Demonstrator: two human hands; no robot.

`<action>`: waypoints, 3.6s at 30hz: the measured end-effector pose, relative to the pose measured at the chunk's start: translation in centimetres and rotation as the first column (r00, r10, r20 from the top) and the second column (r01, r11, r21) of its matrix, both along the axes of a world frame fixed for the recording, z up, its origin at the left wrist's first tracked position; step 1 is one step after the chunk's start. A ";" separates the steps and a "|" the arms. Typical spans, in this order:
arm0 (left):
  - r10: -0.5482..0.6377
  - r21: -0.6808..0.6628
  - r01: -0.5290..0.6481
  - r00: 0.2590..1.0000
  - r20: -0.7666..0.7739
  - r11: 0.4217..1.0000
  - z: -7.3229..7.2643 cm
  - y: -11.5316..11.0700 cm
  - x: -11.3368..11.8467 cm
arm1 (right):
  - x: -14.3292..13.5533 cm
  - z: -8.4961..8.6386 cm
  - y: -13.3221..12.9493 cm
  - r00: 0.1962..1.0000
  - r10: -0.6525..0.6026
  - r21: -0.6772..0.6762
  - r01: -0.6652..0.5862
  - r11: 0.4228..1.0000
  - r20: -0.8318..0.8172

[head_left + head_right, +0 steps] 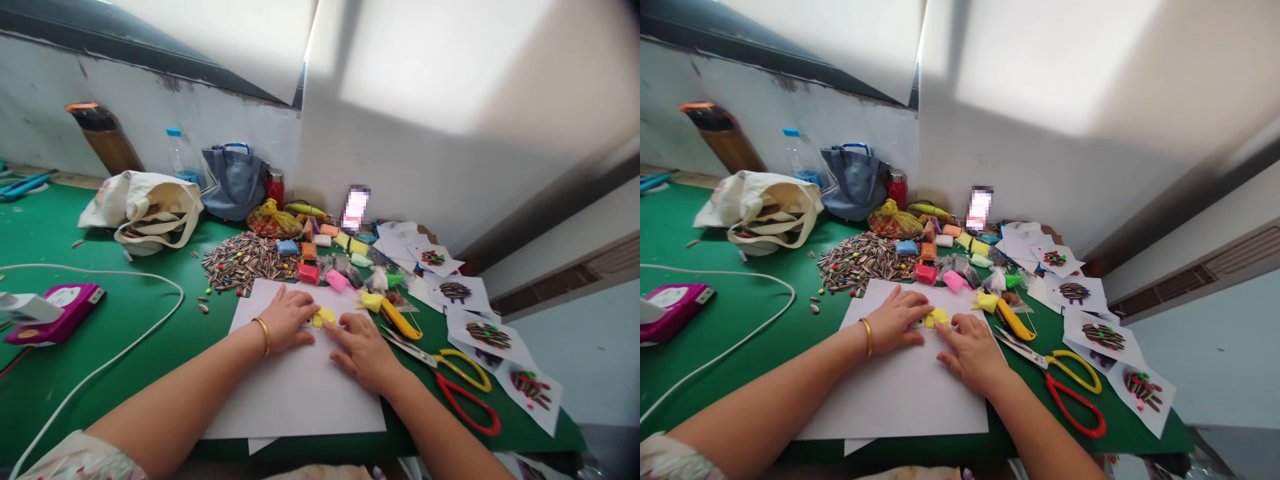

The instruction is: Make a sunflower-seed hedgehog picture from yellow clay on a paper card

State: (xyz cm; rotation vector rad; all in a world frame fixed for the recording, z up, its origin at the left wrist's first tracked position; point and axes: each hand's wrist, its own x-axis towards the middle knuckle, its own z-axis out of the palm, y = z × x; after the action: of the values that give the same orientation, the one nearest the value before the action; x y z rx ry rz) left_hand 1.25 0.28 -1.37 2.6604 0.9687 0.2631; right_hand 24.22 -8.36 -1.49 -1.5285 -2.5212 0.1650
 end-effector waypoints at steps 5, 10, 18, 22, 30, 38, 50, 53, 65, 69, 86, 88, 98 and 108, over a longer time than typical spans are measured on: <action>-0.003 0.008 0.003 1.000 0.011 1.000 -0.2 0.0 -0.1 | -0.4 0.3 1.2 1.000 0.000 0.004 0.000 1.000 0.010; -0.007 0.010 0.007 1.000 0.017 1.000 -0.5 0.0 -0.1 | -0.4 1.0 3.2 0.997 0.073 0.048 -0.072 0.996 -0.017; 0.008 0.005 -0.009 0.999 0.036 1.000 -0.5 0.1 -0.2 | -1.1 -0.4 4.2 0.995 0.087 0.120 -0.080 0.990 -0.054; 0.006 0.017 -0.007 0.999 0.043 1.000 -0.3 0.1 -0.2 | -1.3 -0.6 3.8 0.995 0.097 0.127 -0.091 0.988 -0.038; 0.017 0.012 -0.018 0.999 0.034 1.000 0.6 0.0 0.0 | -0.8 -1.8 4.5 0.951 0.057 0.117 -0.022 0.993 -0.305; -0.015 -0.008 0.015 1.000 0.007 1.000 0.9 0.0 0.0 | -1.4 -0.8 4.2 0.981 0.086 0.097 -0.070 0.993 -0.173; 0.005 0.037 -0.005 1.000 -0.012 0.999 1.1 -0.1 -0.1 | -2.0 -0.6 3.7 0.995 0.074 0.154 -0.063 0.986 -0.068; 0.014 0.044 -0.014 1.000 -0.019 0.999 1.1 -0.1 -0.1 | -2.1 -0.4 3.8 0.995 0.089 0.152 -0.081 0.985 -0.046; -0.009 0.006 0.009 1.000 -0.020 1.000 1.2 0.4 -0.1 | -2.1 -0.7 4.3 0.990 0.080 0.138 -0.063 0.988 -0.115; -0.018 -0.019 0.018 1.000 -0.014 1.000 1.2 0.6 -0.3 | -2.1 -0.5 4.7 0.986 0.112 0.121 -0.097 0.988 -0.127; -0.103 -0.064 0.101 0.994 -0.035 0.993 1.4 0.9 -1.1 | -1.1 -1.0 5.2 0.945 0.157 0.177 -0.109 0.978 -0.285; -0.103 -0.058 0.101 0.994 -0.037 0.993 1.4 0.9 -1.1 | -1.1 -0.9 5.1 0.951 0.163 0.161 -0.124 0.979 -0.261; -0.110 -0.086 0.104 0.992 -0.066 0.991 1.8 0.9 -1.1 | -1.6 -0.4 4.7 0.976 0.167 0.150 -0.146 0.978 -0.139; -0.115 -0.105 0.109 0.992 -0.057 0.988 1.6 1.2 -1.2 | -2.1 -0.5 4.6 0.976 0.169 0.158 -0.147 0.976 -0.135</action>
State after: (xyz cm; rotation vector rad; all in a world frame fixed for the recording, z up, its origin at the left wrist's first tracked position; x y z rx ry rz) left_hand 0.03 1.45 0.25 2.6317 0.8236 0.1030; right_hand 22.15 -3.77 -1.95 -1.2138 -2.4758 0.1075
